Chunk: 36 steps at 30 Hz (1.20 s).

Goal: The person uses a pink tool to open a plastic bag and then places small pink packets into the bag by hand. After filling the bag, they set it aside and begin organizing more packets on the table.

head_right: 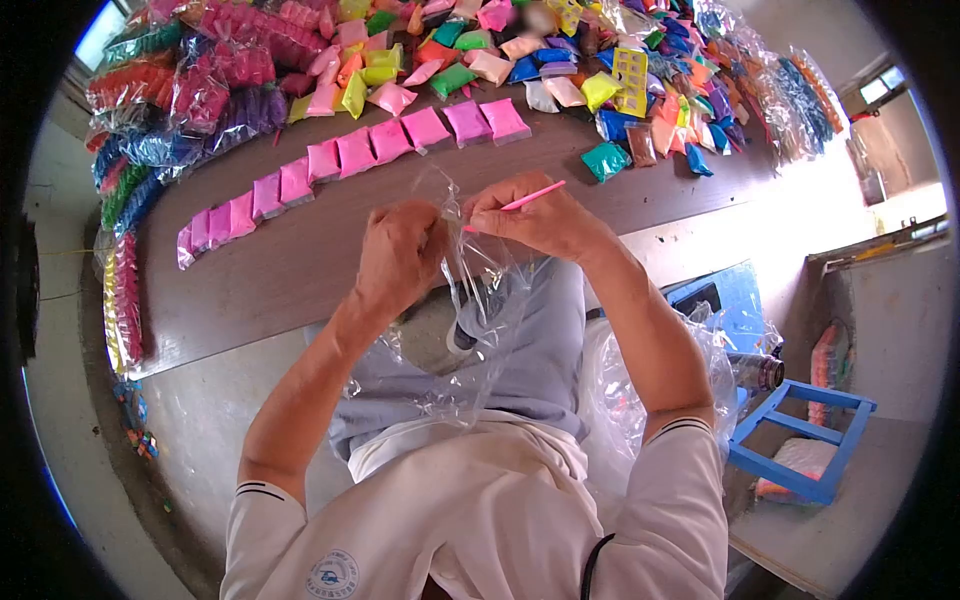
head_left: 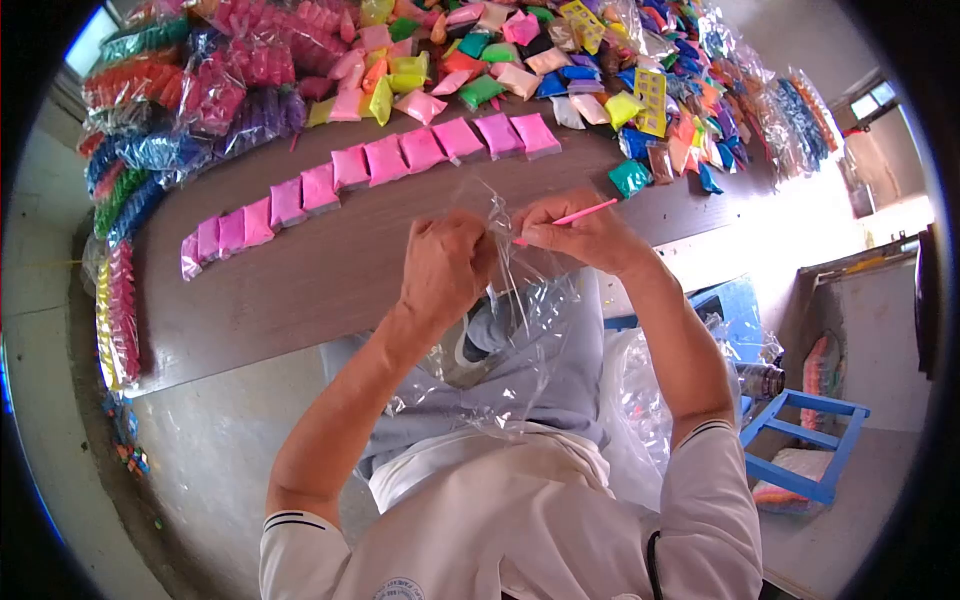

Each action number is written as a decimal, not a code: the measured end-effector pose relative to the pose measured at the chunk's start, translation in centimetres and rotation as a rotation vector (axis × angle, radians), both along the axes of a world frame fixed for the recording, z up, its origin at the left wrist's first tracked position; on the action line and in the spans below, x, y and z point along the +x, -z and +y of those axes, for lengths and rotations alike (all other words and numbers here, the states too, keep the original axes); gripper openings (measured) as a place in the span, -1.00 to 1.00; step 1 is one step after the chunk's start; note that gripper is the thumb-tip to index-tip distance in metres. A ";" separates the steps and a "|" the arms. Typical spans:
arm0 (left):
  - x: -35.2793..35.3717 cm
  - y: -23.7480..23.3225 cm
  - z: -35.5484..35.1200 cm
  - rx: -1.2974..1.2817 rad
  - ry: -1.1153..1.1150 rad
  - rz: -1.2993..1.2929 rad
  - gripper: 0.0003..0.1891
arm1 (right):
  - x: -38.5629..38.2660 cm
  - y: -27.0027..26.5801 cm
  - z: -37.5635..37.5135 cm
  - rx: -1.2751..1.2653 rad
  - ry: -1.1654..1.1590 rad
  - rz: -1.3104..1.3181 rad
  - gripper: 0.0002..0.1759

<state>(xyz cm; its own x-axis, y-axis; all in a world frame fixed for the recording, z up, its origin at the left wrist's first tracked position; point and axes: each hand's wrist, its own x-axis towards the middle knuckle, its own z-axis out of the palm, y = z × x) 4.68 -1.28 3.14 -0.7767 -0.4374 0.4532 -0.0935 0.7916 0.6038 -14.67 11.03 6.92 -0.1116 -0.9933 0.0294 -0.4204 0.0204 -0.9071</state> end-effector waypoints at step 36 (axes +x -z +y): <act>-0.4 -1.3 0.6 0.166 0.062 -0.010 -0.88 | 1.9 -0.3 1.6 0.006 0.035 -0.300 -0.80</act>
<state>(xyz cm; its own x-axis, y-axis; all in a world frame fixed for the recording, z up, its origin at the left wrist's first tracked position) 4.31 -0.72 4.44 -0.8086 -0.4568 0.3708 -0.0543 0.6855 0.7261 -12.80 12.63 7.24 -0.1484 -0.9888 -0.0159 -0.1329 0.0359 -0.9905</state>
